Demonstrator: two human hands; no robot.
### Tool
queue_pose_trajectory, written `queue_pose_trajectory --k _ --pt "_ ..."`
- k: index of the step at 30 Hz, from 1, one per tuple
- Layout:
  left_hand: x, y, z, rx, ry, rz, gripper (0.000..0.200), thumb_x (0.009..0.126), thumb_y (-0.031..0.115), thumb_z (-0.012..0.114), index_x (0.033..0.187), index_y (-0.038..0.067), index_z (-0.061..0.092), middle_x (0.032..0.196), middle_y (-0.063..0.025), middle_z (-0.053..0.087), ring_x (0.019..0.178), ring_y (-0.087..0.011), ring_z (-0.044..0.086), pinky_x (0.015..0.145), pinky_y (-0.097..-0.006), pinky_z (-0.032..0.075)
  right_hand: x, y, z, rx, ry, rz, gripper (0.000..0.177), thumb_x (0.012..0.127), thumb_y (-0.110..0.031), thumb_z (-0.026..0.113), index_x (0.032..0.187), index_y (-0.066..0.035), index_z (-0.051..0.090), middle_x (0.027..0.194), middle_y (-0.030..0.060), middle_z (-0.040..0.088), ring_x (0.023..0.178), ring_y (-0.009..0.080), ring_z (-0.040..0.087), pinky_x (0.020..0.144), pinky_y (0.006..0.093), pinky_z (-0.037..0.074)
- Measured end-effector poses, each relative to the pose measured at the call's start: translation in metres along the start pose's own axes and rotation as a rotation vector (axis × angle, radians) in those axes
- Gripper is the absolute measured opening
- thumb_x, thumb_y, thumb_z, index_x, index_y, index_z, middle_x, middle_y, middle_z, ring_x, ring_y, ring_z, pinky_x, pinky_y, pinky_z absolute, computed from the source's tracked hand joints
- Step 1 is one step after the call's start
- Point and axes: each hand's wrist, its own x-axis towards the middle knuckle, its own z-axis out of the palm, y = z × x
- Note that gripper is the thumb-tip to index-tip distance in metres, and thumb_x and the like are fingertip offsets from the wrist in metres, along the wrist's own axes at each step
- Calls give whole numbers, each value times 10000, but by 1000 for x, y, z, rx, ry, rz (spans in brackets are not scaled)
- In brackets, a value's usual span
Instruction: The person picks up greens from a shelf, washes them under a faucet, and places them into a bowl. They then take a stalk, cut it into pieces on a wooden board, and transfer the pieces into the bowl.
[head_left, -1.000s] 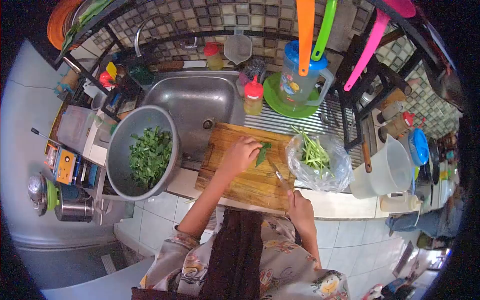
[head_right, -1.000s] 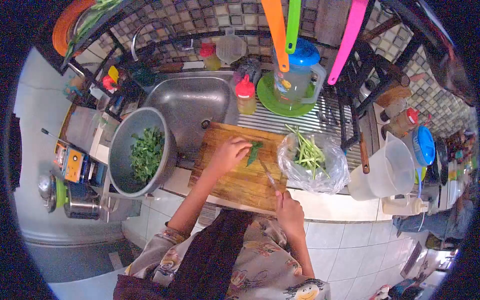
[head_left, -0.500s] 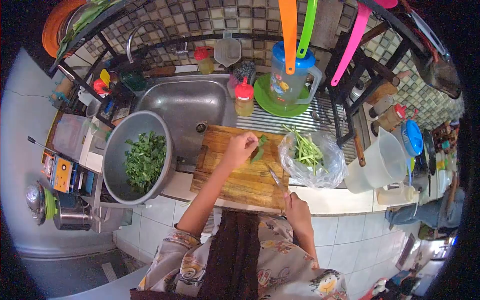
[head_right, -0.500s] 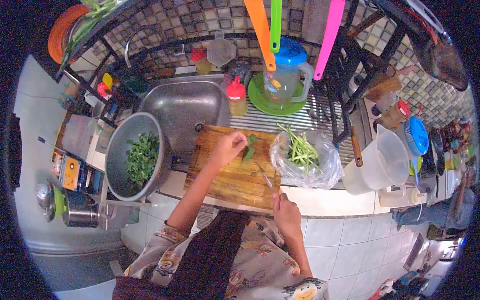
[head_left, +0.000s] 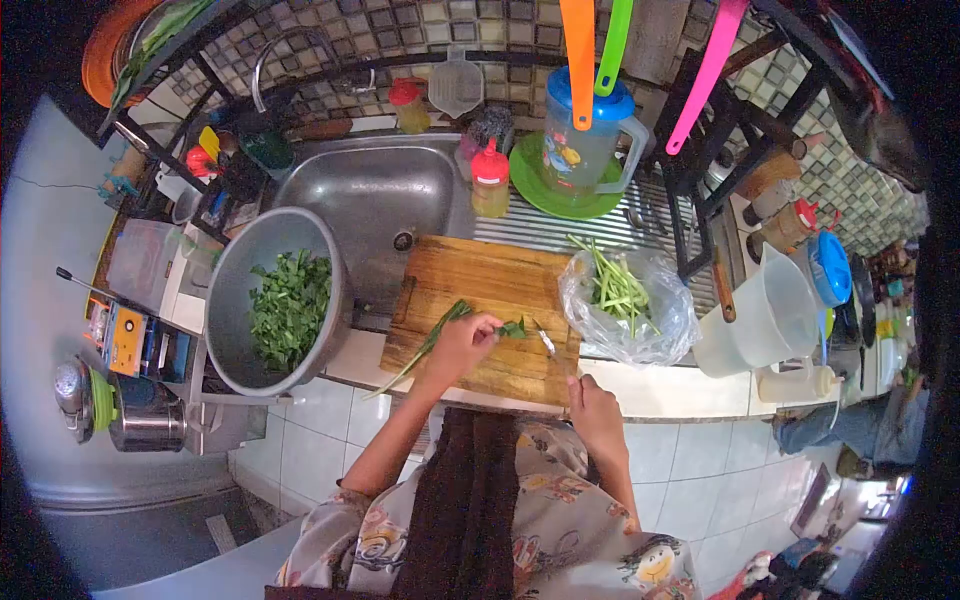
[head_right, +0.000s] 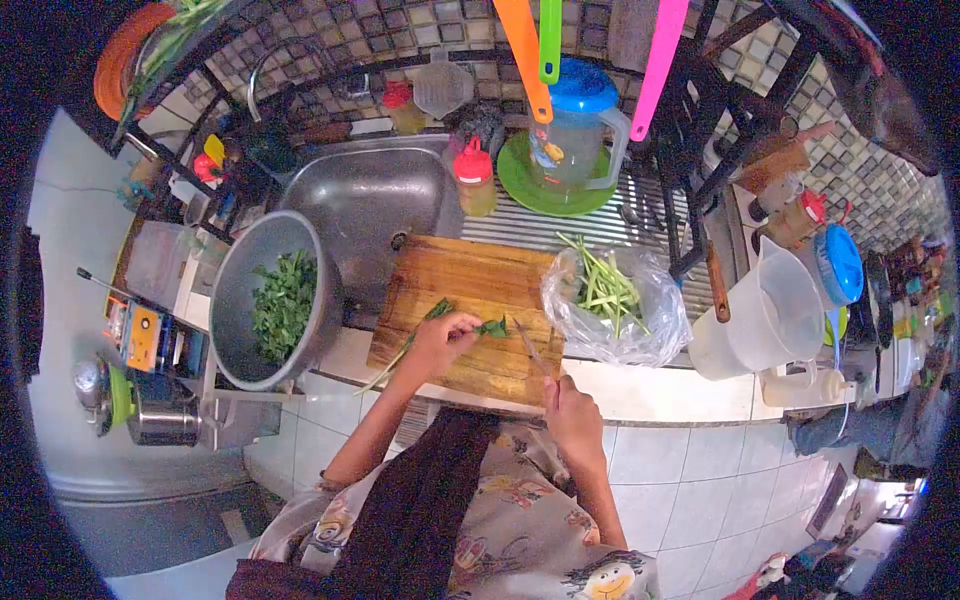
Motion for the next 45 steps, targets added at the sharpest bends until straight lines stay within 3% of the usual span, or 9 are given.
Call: queue_pose_trajectory --k 7,12,14,16,22,25,34,40,45 --pt "-29 5 12 222 188 -127 272 773 147 643 1028 67 590 895 -103 622 768 -242 605 697 -350 480 0 -5 13 16 2 -91 324 926 -307 415 841 -8 507 683 259 573 675 460 553 577 524 421" --pt "-29 7 20 470 385 234 224 749 174 649 956 90 635 909 -58 610 910 -265 541 805 -389 432 3 -10 32 15 4 -149 312 926 -306 412 883 -12 506 693 251 584 664 443 568 580 517 442" --pt "-27 -4 26 531 395 233 178 758 190 635 917 111 647 916 -22 611 896 -234 540 771 -368 425 5 -9 39 -18 1 -152 310 926 -307 410 891 -14 507 700 249 588 661 435 574 582 513 449" --pt "-26 -6 28 592 401 234 137 768 206 621 878 132 658 924 14 611 881 -203 540 738 -348 418 5 -10 42 -81 -59 -173 340 925 -326 378 1092 -50 488 810 225 623 652 407 607 575 509 493" --pt "-27 -10 32 582 443 256 133 764 202 625 867 129 666 894 18 618 857 -200 545 728 -347 411 4 -19 48 -189 -48 -145 320 917 -316 391 1117 -86 489 790 202 635 634 391 620 561 500 509" --pt "-28 -10 33 607 466 270 121 762 190 624 858 132 669 884 14 621 844 -203 548 716 -344 410 5 -35 42 -176 -62 -77 386 932 -340 352 897 -8 545 706 242 612 668 420 608 624 498 496" --pt "-27 -5 31 544 473 220 112 754 168 629 838 110 674 876 -2 630 823 -222 554 687 -355 420 -3 -28 35 -197 -119 -60 375 932 -331 356 931 -2 535 715 248 612 696 417 610 661 496 492" --pt "-13 2 18 160 395 206 106 751 129 645 823 56 673 871 -53 628 813 -268 553 730 -374 443 -13 -2 23 -55 -95 -115 398 938 -337 347 907 15 529 738 268 597 705 438 590 637 511 479" --pt "14 -6 14 332 238 449 188 745 125 644 923 65 647 884 -76 611 838 -283 542 783 -363 437 -18 6 11 52 -27 -87 369 937 -328 367 870 5 512 675 274 576 668 462 567 598 534 446"
